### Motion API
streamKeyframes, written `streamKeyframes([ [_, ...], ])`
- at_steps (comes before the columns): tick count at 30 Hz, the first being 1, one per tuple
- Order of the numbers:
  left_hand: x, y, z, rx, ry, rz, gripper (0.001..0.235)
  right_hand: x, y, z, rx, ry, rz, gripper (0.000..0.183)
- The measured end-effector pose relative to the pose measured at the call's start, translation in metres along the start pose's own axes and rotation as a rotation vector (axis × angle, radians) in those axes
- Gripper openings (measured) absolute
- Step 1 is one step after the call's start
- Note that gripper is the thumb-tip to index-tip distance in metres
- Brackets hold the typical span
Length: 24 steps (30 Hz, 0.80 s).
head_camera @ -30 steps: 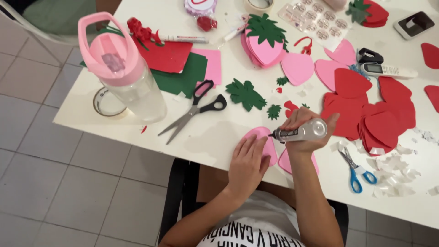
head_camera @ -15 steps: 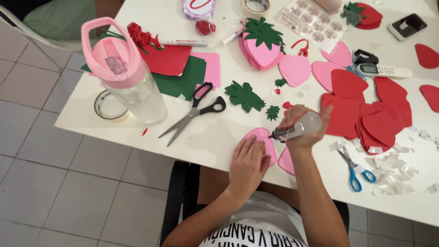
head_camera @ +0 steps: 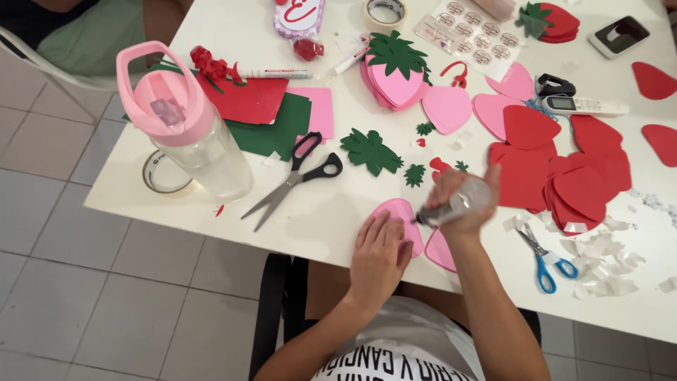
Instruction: Assembling paper strawberries by applying double-sided tape and attaching leaf components.
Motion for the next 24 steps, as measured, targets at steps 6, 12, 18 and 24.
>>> streamKeyframes([
  [6,-0.007,0.007,-0.008,0.019,0.017,-0.046,0.007,-0.005,-0.018,0.028,-0.01,0.02,0.037,0.082],
  [12,-0.005,0.008,-0.007,0.038,0.014,-0.054,0.012,-0.011,-0.003,0.022,0.053,-0.06,-0.057,0.085],
  [18,-0.005,0.009,-0.009,0.037,-0.003,-0.071,0.009,-0.008,-0.016,0.037,0.026,-0.028,-0.005,0.086],
  [24,-0.007,0.01,-0.008,0.042,-0.018,-0.015,0.009,-0.098,-0.046,0.048,-0.105,0.35,0.047,0.061],
])
Point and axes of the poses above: each hand's wrist, its own z-axis away from the middle knuckle, its own x-axis out of the palm, y = z × x, the point moved 9 cm from there along -z, towards the middle knuckle, and after that the axes turned 5 degrees about z, right-handed, at the moved point
